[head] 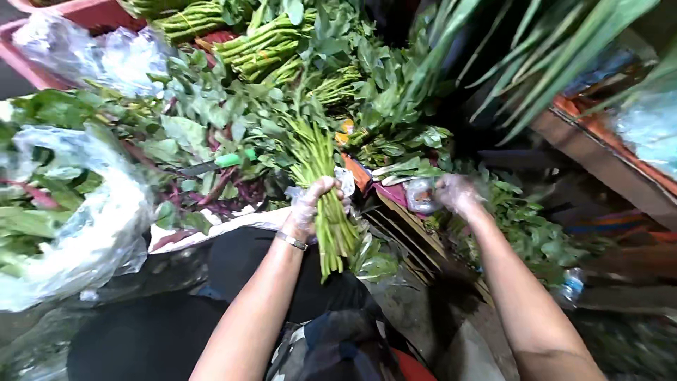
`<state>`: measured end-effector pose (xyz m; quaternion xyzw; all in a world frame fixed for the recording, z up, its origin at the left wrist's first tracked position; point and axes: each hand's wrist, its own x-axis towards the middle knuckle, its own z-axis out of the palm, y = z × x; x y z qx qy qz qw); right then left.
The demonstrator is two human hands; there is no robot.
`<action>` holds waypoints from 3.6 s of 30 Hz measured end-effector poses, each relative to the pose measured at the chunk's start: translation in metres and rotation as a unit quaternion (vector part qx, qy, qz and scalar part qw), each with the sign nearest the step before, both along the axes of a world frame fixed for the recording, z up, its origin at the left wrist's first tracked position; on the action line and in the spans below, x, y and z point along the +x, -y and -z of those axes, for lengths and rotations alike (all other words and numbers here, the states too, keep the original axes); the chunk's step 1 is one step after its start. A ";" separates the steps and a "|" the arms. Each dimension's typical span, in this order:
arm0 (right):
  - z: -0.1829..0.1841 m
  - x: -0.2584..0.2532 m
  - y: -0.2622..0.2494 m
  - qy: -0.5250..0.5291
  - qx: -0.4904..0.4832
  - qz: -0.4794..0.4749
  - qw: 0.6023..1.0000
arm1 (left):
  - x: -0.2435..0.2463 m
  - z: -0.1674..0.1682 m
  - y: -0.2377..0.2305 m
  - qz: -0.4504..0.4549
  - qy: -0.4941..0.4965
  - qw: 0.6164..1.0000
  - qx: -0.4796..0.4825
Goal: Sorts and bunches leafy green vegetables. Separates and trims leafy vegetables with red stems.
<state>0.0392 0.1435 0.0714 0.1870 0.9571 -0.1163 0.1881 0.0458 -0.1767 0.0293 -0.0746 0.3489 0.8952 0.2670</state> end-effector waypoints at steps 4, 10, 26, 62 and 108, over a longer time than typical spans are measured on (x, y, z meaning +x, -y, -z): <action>-0.006 0.001 0.013 -0.012 -0.015 0.001 1.000 | 0.007 -0.026 -0.008 0.015 0.024 0.992 -0.123; -0.004 0.031 0.012 -0.195 0.019 -0.035 0.980 | 0.015 -0.040 -0.023 0.019 0.012 0.984 -0.176; 0.007 0.042 0.174 -0.194 -0.517 -0.011 0.834 | 0.023 -0.071 0.007 0.193 -0.109 0.928 -0.298; 0.048 -0.041 0.316 0.317 0.132 -0.576 0.742 | 0.128 -0.044 0.130 0.066 -0.488 0.545 -0.679; 0.020 -0.115 0.317 -0.308 -0.249 -0.466 0.791 | 0.022 -0.092 0.167 -0.006 -0.097 0.629 -0.771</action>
